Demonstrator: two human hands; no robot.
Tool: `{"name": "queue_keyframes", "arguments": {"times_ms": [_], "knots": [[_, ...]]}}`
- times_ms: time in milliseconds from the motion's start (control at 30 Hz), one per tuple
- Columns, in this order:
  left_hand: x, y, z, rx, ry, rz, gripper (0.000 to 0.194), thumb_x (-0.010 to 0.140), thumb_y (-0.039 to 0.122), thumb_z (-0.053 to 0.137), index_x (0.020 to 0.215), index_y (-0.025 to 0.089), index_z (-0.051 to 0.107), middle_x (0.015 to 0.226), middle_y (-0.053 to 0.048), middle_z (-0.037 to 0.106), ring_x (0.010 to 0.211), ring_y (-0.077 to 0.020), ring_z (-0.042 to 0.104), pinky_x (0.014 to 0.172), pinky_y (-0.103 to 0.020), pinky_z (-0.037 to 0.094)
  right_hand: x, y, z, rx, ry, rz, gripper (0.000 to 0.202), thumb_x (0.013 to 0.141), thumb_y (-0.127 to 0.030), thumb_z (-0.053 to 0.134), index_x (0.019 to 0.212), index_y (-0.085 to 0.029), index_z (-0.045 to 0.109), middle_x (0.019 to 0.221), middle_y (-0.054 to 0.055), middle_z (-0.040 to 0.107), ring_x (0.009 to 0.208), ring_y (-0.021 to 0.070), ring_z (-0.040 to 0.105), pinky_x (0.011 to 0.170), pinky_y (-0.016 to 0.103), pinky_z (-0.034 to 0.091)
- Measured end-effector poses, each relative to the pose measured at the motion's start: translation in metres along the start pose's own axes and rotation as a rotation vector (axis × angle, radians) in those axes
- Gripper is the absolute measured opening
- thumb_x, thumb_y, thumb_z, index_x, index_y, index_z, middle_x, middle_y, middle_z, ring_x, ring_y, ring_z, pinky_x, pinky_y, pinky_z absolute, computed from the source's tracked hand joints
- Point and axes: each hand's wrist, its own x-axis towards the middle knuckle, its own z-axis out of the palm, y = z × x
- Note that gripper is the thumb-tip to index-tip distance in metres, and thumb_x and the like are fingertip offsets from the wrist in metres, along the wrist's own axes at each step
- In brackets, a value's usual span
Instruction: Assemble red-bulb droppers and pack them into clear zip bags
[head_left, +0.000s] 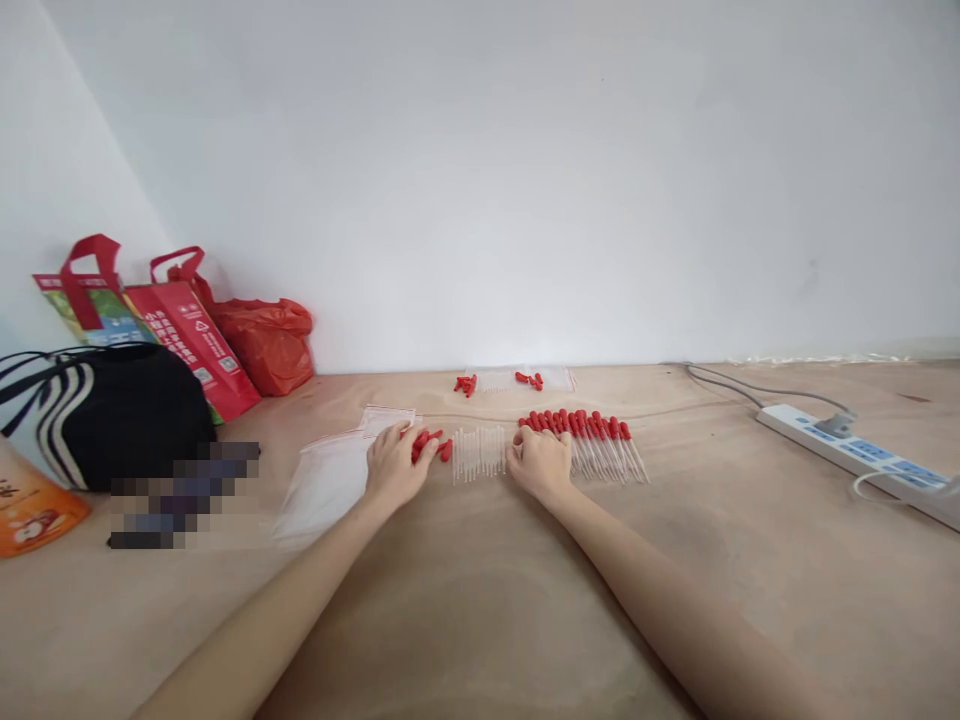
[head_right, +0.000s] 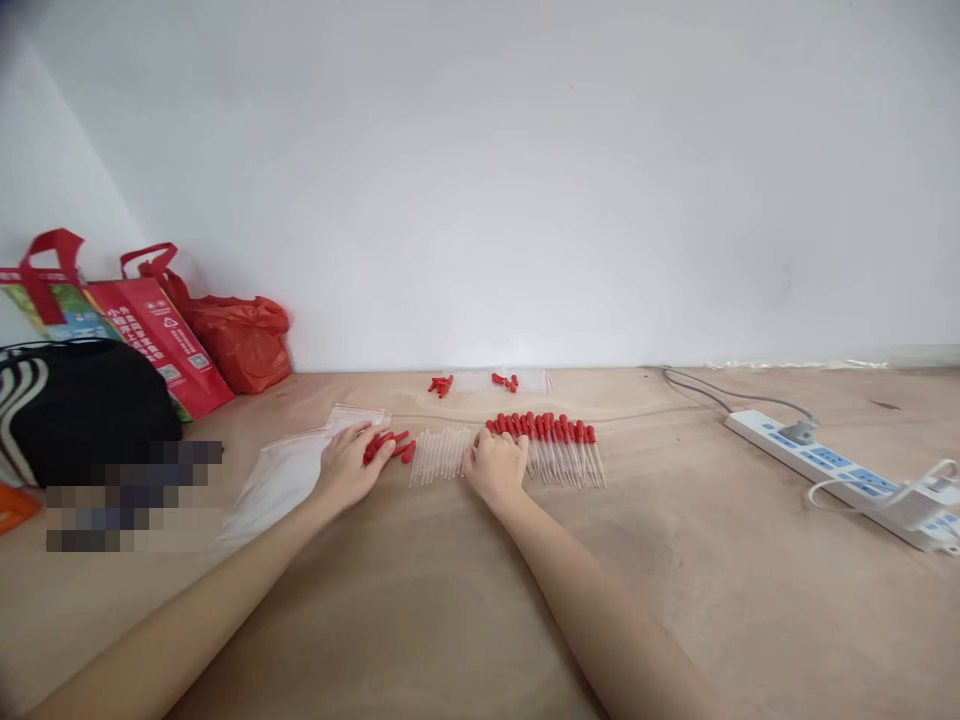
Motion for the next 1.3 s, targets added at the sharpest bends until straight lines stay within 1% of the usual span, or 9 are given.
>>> {"name": "queue_keyframes", "arguments": {"times_ms": [33,133,300,467,600,767,900,1100,1300], "knots": [[0.010,-0.007,0.001,0.017,-0.016,-0.025,0.034,0.085,0.038,0.040,0.110,0.021,0.055,0.122,-0.010,0.046,0.116,-0.0279,0.037,0.094,-0.044,0.028,-0.001,-0.003,0.000,-0.001,-0.019,0.003,0.025,0.079,-0.031,0.040,0.084,-0.017,0.060,0.076,0.008,0.065,0.081,0.0207,0.055,0.074,0.034,0.021],[0.029,-0.019,0.008,0.035,-0.093,-0.051,0.039,0.086,0.043,0.035,0.114,0.023,0.054,0.119,-0.010,0.049,0.112,-0.0284,0.041,0.091,-0.042,0.031,-0.001,-0.012,0.001,-0.034,-0.081,0.015,0.027,0.078,-0.031,0.040,0.082,-0.015,0.062,0.080,0.011,0.065,0.080,0.0213,0.056,0.074,0.035,0.022],[0.024,-0.012,0.022,0.024,-0.158,0.020,0.042,0.083,0.047,0.039,0.118,0.027,0.050,0.115,-0.007,0.051,0.108,-0.0261,0.043,0.089,-0.037,0.033,0.001,-0.017,0.004,-0.068,-0.132,0.028,0.029,0.079,-0.027,0.039,0.076,-0.014,0.064,0.079,0.013,0.065,0.077,0.0211,0.057,0.074,0.035,0.023],[0.014,0.003,0.028,0.017,-0.147,0.084,0.033,0.081,0.046,0.043,0.104,0.029,0.059,0.110,-0.005,0.050,0.105,-0.0246,0.042,0.088,-0.036,0.033,0.001,-0.014,0.004,-0.061,-0.153,0.026,0.028,0.077,-0.028,0.041,0.076,-0.016,0.066,0.078,0.012,0.066,0.076,0.0207,0.057,0.075,0.035,0.023],[0.009,0.013,0.033,0.012,-0.132,0.109,0.032,0.081,0.045,0.045,0.104,0.028,0.058,0.107,-0.006,0.050,0.103,-0.0255,0.041,0.085,-0.037,0.034,-0.001,-0.012,0.001,-0.055,-0.157,0.027,0.028,0.076,-0.027,0.041,0.075,-0.015,0.066,0.079,0.012,0.066,0.078,0.0215,0.058,0.076,0.036,0.024],[0.004,0.027,0.037,0.007,-0.104,0.080,0.030,0.080,0.043,0.046,0.103,0.027,0.057,0.106,-0.008,0.048,0.102,-0.0270,0.041,0.083,-0.039,0.035,-0.004,-0.002,-0.004,-0.050,-0.172,0.042,0.027,0.076,-0.026,0.041,0.074,-0.016,0.065,0.077,0.012,0.067,0.078,0.0216,0.059,0.076,0.036,0.024],[0.002,0.035,0.035,-0.002,-0.084,0.062,0.027,0.081,0.041,0.047,0.099,0.023,0.057,0.102,-0.007,0.049,0.098,-0.0256,0.045,0.082,-0.037,0.035,-0.002,0.003,-0.005,-0.046,-0.178,0.084,0.026,0.076,-0.026,0.041,0.079,-0.017,0.065,0.080,0.011,0.067,0.079,0.0213,0.059,0.076,0.036,0.024],[0.004,0.039,0.034,-0.019,-0.051,0.024,0.014,0.077,0.032,0.052,0.084,0.020,0.056,0.111,-0.007,0.044,0.095,-0.0243,0.048,0.078,-0.036,0.038,0.010,0.000,-0.003,-0.060,-0.211,0.162,0.026,0.075,-0.025,0.042,0.077,-0.014,0.065,0.081,0.014,0.066,0.077,0.0228,0.060,0.077,0.037,0.024],[0.007,0.044,0.037,-0.065,-0.003,-0.033,0.012,0.077,0.029,0.051,0.072,0.019,0.057,0.107,-0.009,0.048,0.098,-0.0285,0.048,0.075,-0.041,0.040,0.015,-0.003,-0.004,-0.087,-0.270,0.170,0.026,0.075,-0.022,0.042,0.082,-0.013,0.066,0.086,0.015,0.066,0.079,0.0227,0.061,0.077,0.038,0.025]]}}
